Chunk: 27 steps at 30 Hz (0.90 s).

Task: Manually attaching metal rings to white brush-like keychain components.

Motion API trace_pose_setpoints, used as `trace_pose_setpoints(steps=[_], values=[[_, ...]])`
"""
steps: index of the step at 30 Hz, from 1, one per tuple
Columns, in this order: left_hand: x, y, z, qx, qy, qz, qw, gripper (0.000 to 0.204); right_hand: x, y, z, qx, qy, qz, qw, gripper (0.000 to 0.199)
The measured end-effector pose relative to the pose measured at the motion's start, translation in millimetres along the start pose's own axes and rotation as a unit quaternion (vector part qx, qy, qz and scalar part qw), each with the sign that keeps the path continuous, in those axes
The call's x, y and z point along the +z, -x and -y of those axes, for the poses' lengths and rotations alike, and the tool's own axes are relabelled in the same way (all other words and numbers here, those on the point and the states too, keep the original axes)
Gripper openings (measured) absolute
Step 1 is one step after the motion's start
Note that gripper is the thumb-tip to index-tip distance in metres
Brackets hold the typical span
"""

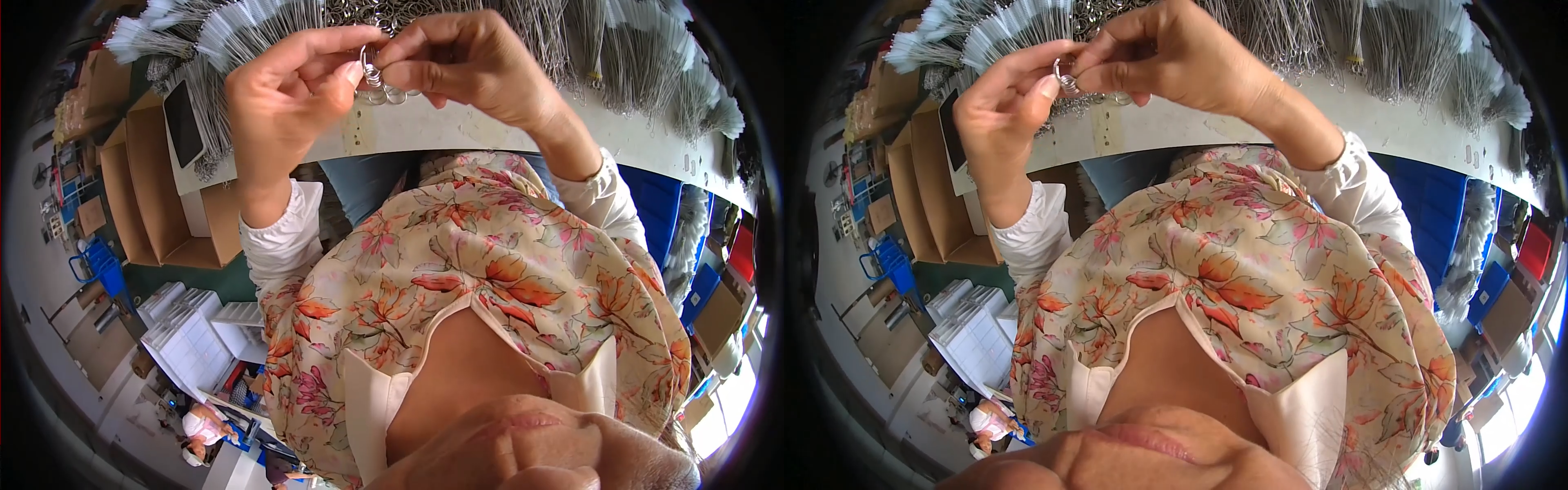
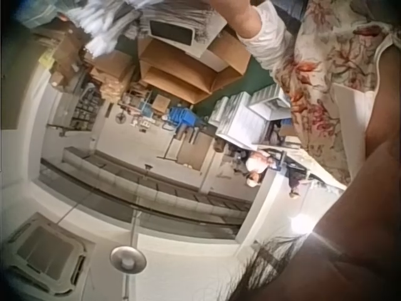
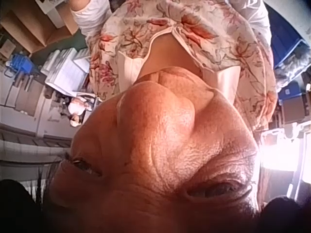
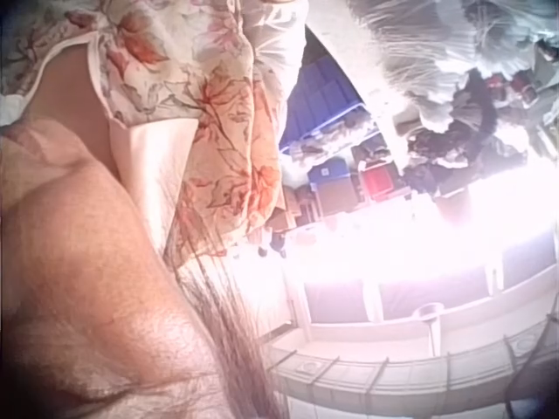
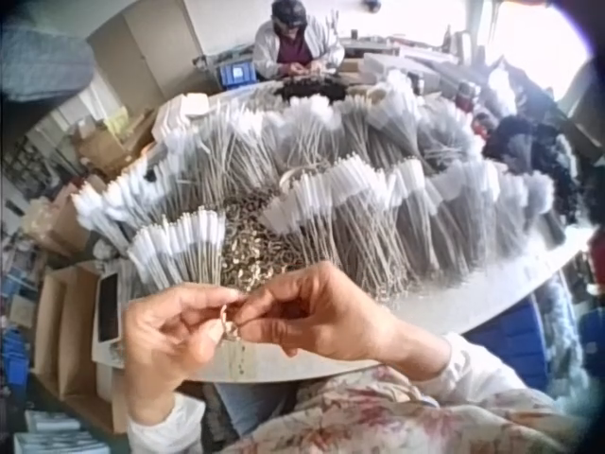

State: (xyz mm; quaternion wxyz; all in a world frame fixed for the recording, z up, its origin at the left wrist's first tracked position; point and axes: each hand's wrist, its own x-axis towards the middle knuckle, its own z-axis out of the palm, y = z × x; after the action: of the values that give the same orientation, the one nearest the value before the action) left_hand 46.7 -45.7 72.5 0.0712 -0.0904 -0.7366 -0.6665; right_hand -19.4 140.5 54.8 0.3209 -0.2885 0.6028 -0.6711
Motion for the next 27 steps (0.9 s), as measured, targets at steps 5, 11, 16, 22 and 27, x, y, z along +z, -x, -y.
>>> trace_pose_setpoints(steps=[5,11,16,22,27], values=[[-76,-28,49,-0.187,-0.334,-0.198,0.902,0.025,26,12,-80,-0.176,0.357,-0.084,0.914,0.005],[-111,-28,115,-0.19,-0.56,-0.165,0.789,0.029,3,9,-124,-0.271,0.499,-0.074,0.82,0.01],[-114,-19,127,-0.099,-0.486,-0.244,0.834,0.022,-65,-40,-78,-0.185,0.561,-0.258,0.764,0.015],[-91,-27,114,0.012,-0.524,-0.327,0.786,0.015,-74,-61,-76,-0.024,0.611,-0.256,0.749,0.028],[-121,-39,102,0.062,-0.105,-0.336,0.934,0.014,-79,-58,-64,0.008,0.437,-0.284,0.853,0.027]])
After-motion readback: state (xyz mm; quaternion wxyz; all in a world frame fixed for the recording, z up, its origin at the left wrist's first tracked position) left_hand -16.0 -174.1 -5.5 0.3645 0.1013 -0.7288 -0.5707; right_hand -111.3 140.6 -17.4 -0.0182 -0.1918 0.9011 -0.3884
